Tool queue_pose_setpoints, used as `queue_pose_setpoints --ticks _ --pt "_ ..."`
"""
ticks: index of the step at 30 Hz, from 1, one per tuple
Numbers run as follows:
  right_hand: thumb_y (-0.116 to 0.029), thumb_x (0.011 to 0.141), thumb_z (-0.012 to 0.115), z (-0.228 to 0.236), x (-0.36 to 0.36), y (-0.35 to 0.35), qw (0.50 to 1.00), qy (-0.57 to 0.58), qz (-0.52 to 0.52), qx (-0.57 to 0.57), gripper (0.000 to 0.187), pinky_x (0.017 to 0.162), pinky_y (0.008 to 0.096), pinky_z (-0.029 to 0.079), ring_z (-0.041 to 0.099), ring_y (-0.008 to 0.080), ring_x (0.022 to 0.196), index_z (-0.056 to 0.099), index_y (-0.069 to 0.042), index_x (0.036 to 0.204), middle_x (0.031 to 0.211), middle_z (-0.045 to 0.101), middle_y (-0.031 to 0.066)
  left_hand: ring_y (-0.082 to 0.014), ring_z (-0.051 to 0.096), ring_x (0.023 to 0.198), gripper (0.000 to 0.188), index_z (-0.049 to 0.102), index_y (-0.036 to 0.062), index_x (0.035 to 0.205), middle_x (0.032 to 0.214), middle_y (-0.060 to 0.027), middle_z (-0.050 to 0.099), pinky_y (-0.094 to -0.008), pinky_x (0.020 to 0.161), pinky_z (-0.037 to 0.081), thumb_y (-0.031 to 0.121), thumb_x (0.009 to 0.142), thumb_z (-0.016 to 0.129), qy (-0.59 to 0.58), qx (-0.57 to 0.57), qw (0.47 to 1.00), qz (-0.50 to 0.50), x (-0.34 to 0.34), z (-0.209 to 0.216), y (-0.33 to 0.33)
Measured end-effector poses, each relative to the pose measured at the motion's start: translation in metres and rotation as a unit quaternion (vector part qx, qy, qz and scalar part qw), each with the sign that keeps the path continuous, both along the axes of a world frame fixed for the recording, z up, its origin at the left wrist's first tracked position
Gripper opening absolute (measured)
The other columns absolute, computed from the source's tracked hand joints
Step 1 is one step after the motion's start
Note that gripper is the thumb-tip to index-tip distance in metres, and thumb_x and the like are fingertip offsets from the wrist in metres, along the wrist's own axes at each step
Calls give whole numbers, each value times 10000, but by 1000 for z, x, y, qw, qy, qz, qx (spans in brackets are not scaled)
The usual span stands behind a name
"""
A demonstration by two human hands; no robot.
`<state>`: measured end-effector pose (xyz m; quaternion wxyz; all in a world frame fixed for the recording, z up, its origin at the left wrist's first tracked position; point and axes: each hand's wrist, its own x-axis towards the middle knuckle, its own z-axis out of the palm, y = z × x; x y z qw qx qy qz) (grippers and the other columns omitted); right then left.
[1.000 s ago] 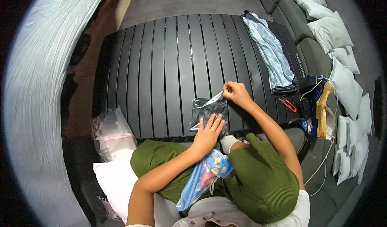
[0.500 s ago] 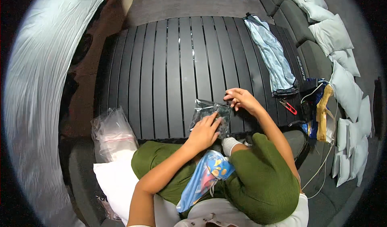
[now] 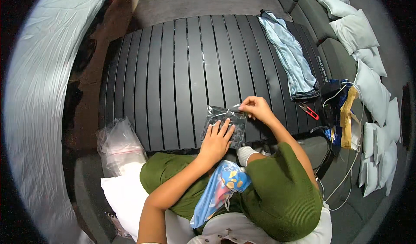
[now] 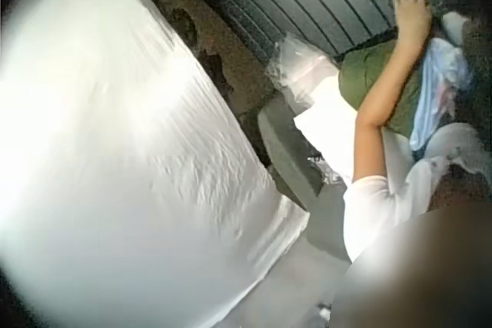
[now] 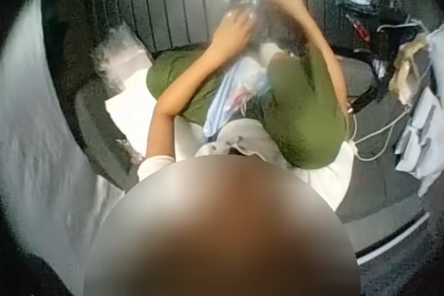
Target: Fold a camouflage patterned neck gaiter and place it into a plastic resealable bag.
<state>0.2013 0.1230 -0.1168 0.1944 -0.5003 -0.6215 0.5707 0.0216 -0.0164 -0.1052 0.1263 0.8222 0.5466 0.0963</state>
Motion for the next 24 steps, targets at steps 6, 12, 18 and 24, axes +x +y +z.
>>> queue_pose_setpoints --ticks 6,12,18,24 --pt "-114 760 663 -15 2 0 997 51 -51 -13 122 337 176 330 487 51 418 599 -10 754 573 565 14 -365 335 1199 501 381 123 1298 1370 -126 307 -513 972 304 242 832 526 -21 -43 999 7 6 -2 -2" --pt "-97 772 639 -15 -9 -6 979 112 -150 -79 111 325 177 324 468 52 407 574 -9 756 625 591 33 -361 326 1206 498 387 128 1296 1358 -124 326 -513 970 304 238 831 527 -31 -39 999 18 8 -4 -6" --pt "-161 729 697 -8 -7 -9 991 91 -96 -29 182 345 204 336 460 63 416 591 -25 789 643 585 27 -333 366 1166 524 399 116 1284 1317 -131 368 -456 967 322 263 807 557 -48 6 998 39 7 2 -3" --pt "-209 691 730 -7 -14 -1 976 -39 -18 211 247 456 217 402 522 82 484 638 6 771 621 607 36 -308 377 1149 653 369 113 1303 1317 -134 356 -429 991 289 362 750 611 -25 62 995 77 7 -5 9"
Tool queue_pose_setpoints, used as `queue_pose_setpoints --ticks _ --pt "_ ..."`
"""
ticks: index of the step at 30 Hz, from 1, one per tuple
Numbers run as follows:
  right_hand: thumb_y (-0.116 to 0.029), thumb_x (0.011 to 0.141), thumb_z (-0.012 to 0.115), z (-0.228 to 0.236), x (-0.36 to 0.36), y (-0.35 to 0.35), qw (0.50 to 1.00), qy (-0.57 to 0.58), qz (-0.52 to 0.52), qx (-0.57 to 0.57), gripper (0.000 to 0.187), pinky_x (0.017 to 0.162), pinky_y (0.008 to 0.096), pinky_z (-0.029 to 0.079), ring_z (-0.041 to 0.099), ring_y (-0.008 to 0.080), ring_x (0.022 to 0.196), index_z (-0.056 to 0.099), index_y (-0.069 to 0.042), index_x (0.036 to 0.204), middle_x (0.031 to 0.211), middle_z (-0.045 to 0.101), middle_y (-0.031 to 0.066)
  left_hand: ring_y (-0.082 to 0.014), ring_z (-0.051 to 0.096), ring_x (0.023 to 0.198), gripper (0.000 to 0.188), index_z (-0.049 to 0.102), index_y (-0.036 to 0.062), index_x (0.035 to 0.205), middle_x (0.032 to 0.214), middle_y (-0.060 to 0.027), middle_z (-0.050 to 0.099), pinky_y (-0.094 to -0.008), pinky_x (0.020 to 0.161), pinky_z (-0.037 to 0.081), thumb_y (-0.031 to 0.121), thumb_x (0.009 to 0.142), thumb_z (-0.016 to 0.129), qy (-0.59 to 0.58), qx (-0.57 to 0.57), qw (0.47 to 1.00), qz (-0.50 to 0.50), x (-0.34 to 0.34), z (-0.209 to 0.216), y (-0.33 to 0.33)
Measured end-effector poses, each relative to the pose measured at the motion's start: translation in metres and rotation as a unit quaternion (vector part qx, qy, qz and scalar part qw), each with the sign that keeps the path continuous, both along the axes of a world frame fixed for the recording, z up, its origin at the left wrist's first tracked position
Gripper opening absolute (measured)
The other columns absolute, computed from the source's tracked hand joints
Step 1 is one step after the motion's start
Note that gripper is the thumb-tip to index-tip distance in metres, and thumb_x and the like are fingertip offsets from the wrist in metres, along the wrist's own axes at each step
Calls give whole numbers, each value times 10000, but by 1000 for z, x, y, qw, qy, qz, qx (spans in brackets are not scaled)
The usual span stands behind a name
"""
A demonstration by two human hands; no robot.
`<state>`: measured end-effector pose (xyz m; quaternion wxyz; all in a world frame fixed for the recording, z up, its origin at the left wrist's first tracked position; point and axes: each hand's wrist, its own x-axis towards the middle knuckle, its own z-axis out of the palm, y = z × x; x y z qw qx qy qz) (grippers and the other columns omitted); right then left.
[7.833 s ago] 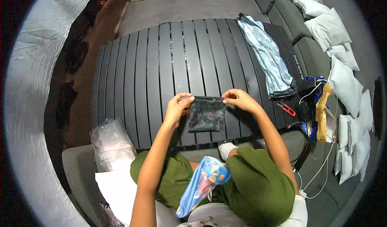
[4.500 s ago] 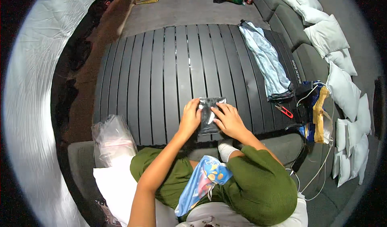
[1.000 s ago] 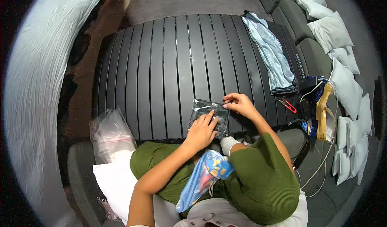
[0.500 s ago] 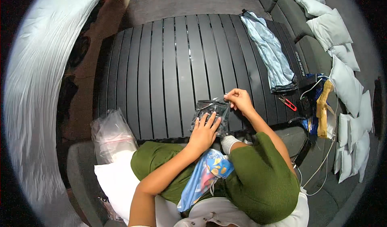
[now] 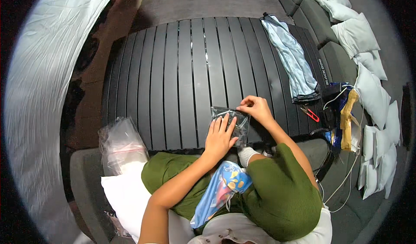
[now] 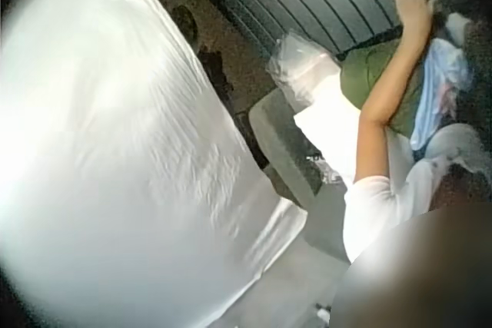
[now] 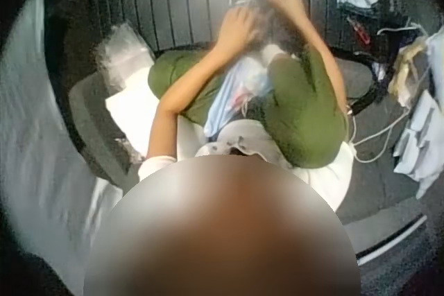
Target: Fold a camouflage patterned neck gaiter and place it into a plastic resealable bag.
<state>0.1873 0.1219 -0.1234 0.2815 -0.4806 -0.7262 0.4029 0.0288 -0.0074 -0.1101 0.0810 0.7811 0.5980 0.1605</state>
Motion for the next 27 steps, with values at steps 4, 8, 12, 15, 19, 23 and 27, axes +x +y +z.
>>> queue_pose_setpoints --ticks 4,8,12,15,19,23,27 --pt "-236 690 732 4 -5 -2 998 -52 -38 22 270 492 233 421 543 86 515 631 14 691 603 616 51 -331 343 1186 668 352 142 1319 1330 -123 343 -453 1000 283 377 749 609 -12 -3 1000 2 -1 -8 -1" --pt "-312 711 699 -2 -2 6 993 -52 -99 -25 322 487 275 424 559 115 505 626 0 682 555 588 70 -373 282 1228 650 356 179 1320 1346 -116 318 -497 994 290 382 756 608 -21 -21 999 15 1 -7 -1" --pt "-296 716 708 -5 7 12 993 -9 -81 -82 310 475 263 411 531 106 481 627 0 674 572 599 49 -377 304 1207 589 418 165 1278 1317 -129 350 -487 969 323 376 763 612 -43 -19 999 8 -1 -1 2" --pt "-247 728 703 7 14 11 987 6 -40 -153 260 438 233 391 522 87 471 626 1 747 621 608 30 -363 402 1099 498 488 81 1185 1214 -144 438 -440 919 357 320 767 616 -160 -47 984 57 -14 9 15" --pt "-146 755 671 15 19 0 960 51 -37 -274 207 360 185 342 496 54 447 609 15 869 654 598 27 -255 556 900 455 488 26 1165 1128 -162 491 -345 765 460 222 782 637 -356 -53 911 201 -50 2 55" --pt "-66 791 609 9 11 0 930 156 -81 -322 149 387 203 446 581 115 494 594 53 878 701 611 77 -121 605 702 356 559 -9 1066 865 -67 616 -235 556 471 211 796 637 -481 -211 825 209 -71 -15 84" --pt "-61 808 589 10 9 5 906 203 -98 -359 192 524 227 530 648 191 636 574 80 939 828 625 137 -118 614 633 290 578 -18 1011 786 -39 619 -226 504 469 189 812 619 -458 -247 832 190 -72 -19 89"
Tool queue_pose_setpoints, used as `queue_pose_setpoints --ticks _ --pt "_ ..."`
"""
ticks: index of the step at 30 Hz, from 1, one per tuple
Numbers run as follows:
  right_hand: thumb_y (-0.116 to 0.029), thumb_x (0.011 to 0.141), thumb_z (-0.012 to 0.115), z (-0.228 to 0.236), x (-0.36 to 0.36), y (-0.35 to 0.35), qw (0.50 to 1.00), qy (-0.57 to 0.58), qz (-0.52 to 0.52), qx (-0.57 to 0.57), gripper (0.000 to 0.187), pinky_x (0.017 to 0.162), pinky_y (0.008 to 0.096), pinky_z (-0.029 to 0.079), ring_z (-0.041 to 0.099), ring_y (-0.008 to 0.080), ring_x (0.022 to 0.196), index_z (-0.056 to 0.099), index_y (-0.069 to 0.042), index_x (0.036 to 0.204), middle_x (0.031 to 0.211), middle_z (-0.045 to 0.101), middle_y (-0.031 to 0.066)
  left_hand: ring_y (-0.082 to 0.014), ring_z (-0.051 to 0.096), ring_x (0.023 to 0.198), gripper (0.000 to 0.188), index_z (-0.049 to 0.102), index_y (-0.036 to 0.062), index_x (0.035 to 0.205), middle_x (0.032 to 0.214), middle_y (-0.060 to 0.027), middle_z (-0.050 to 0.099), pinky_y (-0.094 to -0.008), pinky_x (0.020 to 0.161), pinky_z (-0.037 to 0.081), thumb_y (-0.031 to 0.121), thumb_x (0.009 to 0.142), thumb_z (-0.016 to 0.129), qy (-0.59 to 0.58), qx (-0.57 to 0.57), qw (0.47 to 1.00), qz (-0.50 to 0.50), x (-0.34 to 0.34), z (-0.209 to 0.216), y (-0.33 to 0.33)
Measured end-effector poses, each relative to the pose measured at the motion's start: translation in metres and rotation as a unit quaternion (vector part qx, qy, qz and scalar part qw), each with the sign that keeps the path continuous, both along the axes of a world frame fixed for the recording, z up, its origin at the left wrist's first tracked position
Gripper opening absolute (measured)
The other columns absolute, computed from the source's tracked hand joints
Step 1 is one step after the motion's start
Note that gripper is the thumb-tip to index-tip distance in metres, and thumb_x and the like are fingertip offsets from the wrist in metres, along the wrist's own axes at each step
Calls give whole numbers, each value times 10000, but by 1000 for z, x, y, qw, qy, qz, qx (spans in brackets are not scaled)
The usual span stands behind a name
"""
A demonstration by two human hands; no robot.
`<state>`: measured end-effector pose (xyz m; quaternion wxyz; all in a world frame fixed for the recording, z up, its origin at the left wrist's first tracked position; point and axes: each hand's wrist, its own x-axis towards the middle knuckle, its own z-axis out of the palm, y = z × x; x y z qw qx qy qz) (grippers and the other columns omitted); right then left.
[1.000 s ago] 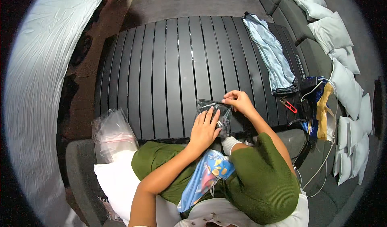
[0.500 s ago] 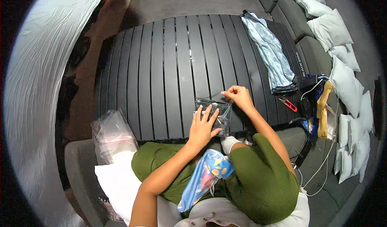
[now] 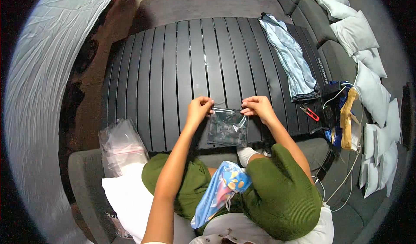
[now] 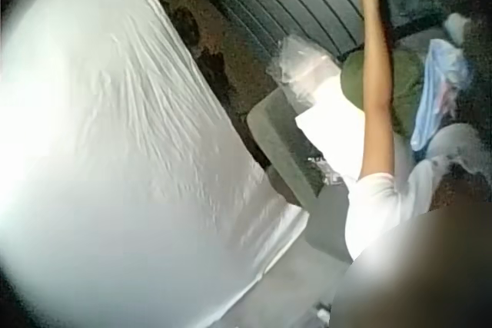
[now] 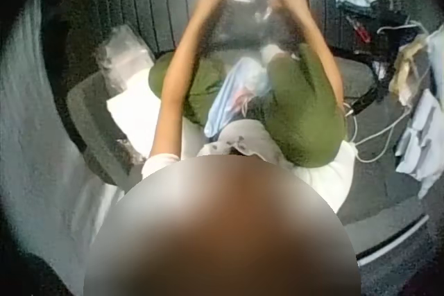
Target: Fold a camouflage patterned neck gaiter and place it into a plastic resealable bag.
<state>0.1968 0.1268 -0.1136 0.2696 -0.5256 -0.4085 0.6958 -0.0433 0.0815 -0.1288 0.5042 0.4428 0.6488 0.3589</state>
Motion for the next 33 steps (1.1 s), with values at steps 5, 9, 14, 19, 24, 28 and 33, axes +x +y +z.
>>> queue_pose_setpoints --ticks 5,9,14,19,24,28,33 --pt "-55 817 577 2 1 3 1000 12 -7 -5 201 597 255 554 655 222 707 566 88 958 867 623 159 -192 646 746 190 564 -32 950 809 -95 612 -221 554 530 127 848 562 -218 -97 968 79 -7 6 -4" --pt "-65 822 575 3 -1 4 1000 13 -10 -9 211 606 263 557 654 223 733 570 77 978 903 622 157 -222 646 788 187 542 -37 964 863 -118 602 -230 615 549 113 853 553 -276 -121 950 82 -10 8 -4" --pt "-81 830 572 2 -1 6 999 24 -27 5 209 603 265 555 654 216 732 580 52 991 923 624 134 -218 642 788 176 530 -31 945 855 -105 592 -262 626 553 117 853 556 -273 -63 954 103 -8 6 -5" --pt "-102 845 563 12 -10 2 1000 22 14 1 190 590 258 547 651 203 725 587 30 979 903 625 116 -194 632 798 188 518 -33 970 919 -120 576 -268 634 554 99 844 566 -228 -50 968 87 -6 9 -7" --pt "-114 844 570 9 -8 2 999 7 30 45 189 581 239 535 647 181 685 591 22 974 880 624 97 -126 568 637 215 533 5 994 916 -96 561 -240 586 469 71 800 595 167 229 949 138 9 21 -11" --pt "-117 846 565 9 -9 6 994 -21 76 74 221 542 237 521 640 177 657 583 43 997 873 621 103 -232 579 814 171 573 39 964 965 -100 575 -308 731 459 134 823 558 223 331 912 -96 22 22 -14" --pt "-121 843 570 9 -7 9 995 -6 62 79 213 531 225 510 633 148 654 594 33 988 847 625 85 -239 547 936 180 597 100 973 986 -56 583 -349 747 471 199 835 538 277 265 913 -143 45 17 -18"
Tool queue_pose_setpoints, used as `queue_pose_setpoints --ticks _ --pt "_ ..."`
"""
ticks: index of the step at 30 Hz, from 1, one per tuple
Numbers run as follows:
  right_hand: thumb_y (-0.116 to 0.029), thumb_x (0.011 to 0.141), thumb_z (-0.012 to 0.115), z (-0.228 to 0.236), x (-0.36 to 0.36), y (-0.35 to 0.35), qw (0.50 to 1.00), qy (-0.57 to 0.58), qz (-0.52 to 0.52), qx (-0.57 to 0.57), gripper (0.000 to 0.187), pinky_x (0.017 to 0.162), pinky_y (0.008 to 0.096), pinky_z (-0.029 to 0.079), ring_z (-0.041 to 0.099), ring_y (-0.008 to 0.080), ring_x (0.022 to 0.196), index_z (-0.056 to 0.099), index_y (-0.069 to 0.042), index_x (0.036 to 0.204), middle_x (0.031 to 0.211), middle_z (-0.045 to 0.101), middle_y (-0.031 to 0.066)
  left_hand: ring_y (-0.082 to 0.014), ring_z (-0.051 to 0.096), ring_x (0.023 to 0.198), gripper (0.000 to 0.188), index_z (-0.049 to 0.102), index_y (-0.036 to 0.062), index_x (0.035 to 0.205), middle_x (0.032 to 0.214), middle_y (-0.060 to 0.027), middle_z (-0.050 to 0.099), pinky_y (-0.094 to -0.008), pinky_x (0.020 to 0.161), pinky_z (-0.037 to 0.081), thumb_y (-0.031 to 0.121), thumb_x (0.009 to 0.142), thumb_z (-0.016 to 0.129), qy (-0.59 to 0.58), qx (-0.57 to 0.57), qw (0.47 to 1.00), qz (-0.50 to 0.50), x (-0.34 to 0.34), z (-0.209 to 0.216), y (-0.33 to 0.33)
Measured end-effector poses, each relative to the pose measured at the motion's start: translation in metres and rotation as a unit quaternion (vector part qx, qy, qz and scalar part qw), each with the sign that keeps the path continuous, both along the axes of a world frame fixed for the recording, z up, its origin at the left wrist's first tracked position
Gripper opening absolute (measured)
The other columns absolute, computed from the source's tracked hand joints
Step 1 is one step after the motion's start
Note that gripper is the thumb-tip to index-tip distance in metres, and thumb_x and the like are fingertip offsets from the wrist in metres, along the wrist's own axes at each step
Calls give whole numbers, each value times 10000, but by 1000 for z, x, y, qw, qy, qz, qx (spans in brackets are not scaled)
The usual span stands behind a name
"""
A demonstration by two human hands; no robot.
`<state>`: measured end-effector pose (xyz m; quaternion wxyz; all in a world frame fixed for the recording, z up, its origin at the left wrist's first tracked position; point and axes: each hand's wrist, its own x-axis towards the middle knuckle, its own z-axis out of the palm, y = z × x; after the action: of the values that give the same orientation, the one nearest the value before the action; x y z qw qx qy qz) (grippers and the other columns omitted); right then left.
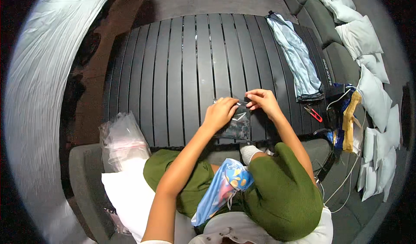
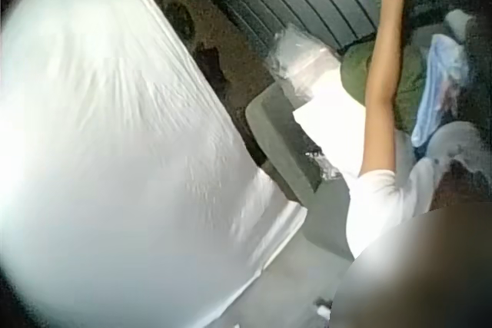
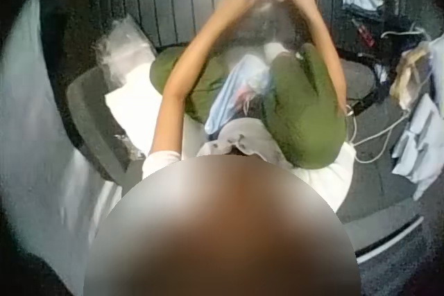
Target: Fold a camouflage patterned neck gaiter and place it into a plastic resealable bag.
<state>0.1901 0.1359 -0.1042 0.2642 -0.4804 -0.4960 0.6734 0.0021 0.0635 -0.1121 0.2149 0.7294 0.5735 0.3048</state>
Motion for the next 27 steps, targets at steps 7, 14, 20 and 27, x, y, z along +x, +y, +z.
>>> queue_pose_setpoints --ticks 7,14,20,27 --pt "-122 843 574 -1 1 1 1000 -11 17 8 207 534 213 503 626 134 650 602 28 983 864 623 74 -230 546 812 160 563 110 889 854 -34 554 -352 670 474 133 735 602 -1 33 999 -2 0 3 -3" --pt "-126 840 572 0 2 0 1000 0 27 13 216 524 222 506 628 141 646 596 33 983 818 629 74 -238 509 887 277 551 96 964 923 -50 534 -352 728 426 92 695 619 37 146 987 51 10 17 -9" --pt "-130 840 572 0 2 0 999 5 27 19 219 527 222 510 628 141 645 594 34 984 818 625 82 -239 468 919 292 561 109 1002 942 -45 537 -384 803 352 156 726 643 34 119 991 51 18 -1 -15" --pt "-134 840 572 -1 2 0 999 8 34 20 224 535 224 513 626 138 650 597 39 981 814 624 84 -208 484 890 195 614 114 899 857 -17 583 -375 788 303 272 784 605 30 -29 999 28 5 7 0"
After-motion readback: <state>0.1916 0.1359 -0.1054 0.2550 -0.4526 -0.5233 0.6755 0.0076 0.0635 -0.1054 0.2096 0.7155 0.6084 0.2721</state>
